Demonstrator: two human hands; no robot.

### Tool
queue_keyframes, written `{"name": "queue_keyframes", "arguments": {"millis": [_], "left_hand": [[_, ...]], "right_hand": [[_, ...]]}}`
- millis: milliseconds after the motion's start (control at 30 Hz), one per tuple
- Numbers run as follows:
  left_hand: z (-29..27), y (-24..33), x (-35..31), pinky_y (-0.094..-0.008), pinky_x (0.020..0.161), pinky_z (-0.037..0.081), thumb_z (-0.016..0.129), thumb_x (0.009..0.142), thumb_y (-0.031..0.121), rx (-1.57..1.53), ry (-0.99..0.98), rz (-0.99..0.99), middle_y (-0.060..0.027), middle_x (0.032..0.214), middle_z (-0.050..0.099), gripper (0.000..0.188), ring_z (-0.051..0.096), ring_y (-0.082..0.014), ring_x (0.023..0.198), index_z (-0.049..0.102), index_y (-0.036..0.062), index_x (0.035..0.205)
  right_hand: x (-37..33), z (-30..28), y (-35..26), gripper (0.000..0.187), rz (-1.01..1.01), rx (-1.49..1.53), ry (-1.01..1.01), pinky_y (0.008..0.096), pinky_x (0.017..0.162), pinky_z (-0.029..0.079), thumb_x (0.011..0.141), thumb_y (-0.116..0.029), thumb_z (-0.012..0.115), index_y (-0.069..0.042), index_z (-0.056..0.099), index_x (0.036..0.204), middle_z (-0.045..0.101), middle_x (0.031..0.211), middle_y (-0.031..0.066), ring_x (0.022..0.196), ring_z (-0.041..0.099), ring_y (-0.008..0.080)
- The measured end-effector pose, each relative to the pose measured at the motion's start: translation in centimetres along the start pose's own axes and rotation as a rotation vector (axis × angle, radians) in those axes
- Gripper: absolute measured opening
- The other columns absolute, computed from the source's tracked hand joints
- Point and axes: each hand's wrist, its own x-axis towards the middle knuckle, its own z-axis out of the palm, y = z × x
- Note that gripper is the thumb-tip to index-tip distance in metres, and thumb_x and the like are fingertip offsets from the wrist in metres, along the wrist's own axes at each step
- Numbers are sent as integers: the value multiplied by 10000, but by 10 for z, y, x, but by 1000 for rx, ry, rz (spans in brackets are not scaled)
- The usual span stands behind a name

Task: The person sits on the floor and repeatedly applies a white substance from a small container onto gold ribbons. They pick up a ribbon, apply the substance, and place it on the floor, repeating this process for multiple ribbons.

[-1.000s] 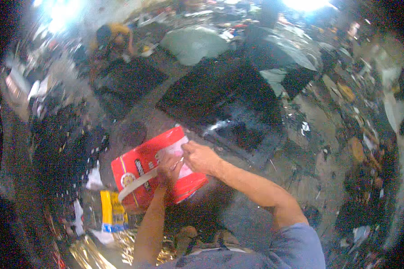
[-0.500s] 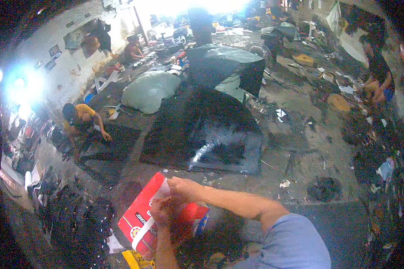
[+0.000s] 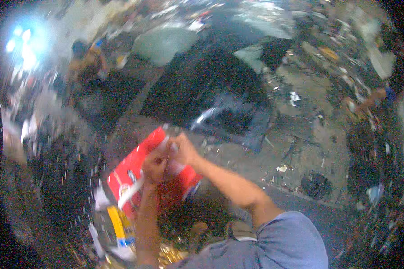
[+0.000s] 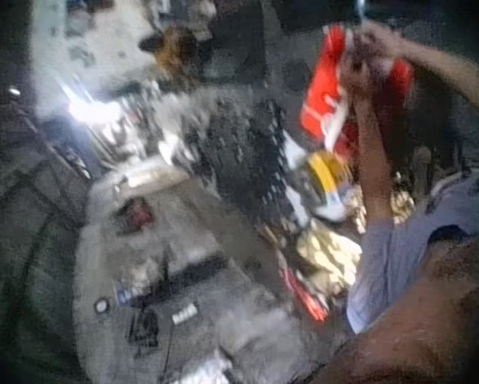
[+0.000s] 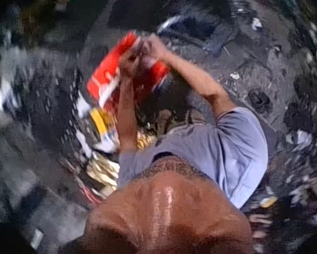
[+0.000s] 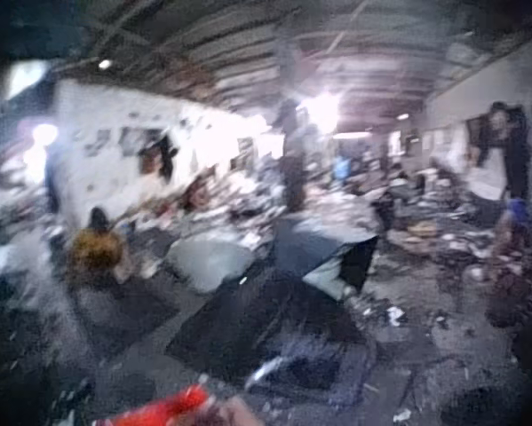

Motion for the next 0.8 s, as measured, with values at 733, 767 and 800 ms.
{"name": "queue_keyframes", "arguments": {"millis": [733,767,800], "left_hand": [[23,12,2,-288,565,463,791,779,-8,-308,127,21,-44,759,609,97,566,-138,631,702,29,791],[22,13,0,-288,572,472,796,776,-5,-364,64,-63,-37,772,611,102,568,-135,632,706,34,803],[22,12,0,-289,574,474,795,777,-5,-345,77,-58,-37,772,611,100,569,-134,634,708,36,804]], "right_hand": [[-13,-35,-23,306,246,153,-132,311,659,377,1045,-278,601,-52,539,848,493,753,-19,735,425,103],[-14,-34,-17,297,232,217,-112,287,644,352,1051,-255,602,-69,523,833,464,754,-46,727,399,77],[-16,-31,-10,296,219,281,-89,263,628,327,1057,-231,603,-86,506,818,435,755,-72,719,374,51]]}}
